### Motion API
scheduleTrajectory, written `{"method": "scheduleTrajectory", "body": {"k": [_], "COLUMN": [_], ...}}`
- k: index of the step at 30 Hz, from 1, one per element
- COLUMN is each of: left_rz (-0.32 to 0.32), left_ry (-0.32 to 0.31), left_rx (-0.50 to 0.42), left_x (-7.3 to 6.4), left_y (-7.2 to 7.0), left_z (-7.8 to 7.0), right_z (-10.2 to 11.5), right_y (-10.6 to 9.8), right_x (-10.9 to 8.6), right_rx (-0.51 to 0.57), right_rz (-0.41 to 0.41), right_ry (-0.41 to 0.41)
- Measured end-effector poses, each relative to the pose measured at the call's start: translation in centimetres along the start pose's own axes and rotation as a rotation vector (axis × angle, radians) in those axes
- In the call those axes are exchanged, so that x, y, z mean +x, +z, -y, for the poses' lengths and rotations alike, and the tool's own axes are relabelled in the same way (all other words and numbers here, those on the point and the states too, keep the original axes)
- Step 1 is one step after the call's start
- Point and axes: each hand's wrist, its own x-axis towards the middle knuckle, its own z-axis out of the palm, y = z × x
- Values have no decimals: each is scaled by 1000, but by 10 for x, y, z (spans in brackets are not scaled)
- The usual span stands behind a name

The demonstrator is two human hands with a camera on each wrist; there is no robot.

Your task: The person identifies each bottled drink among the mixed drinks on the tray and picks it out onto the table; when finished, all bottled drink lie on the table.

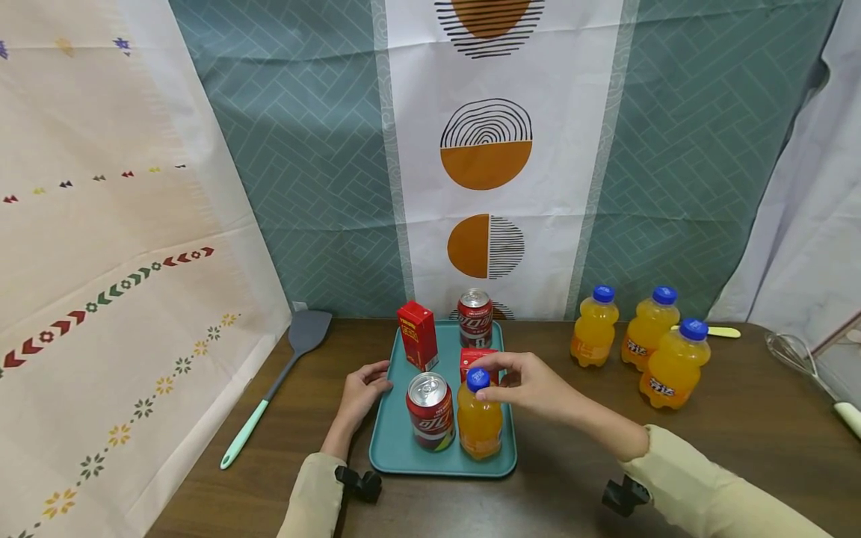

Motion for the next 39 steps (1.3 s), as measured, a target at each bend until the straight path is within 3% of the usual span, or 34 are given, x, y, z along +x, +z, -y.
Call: {"method": "scheduleTrajectory", "body": {"k": [21,33,39], "left_rz": [-3,-1,-4], "left_ry": [-4,-2,1], "left_rx": [-9,-14,-16], "left_x": [0,1,-2], "left_y": [2,2,0], "left_z": [-2,-2,-7], "right_z": [0,5,14], "right_y": [3,-1,-7], "right_x": [-1,-1,-1], "right_rx": [2,20,54], "right_rz": [-34,-51,-57], "right_ry": [-25,30,20]}}
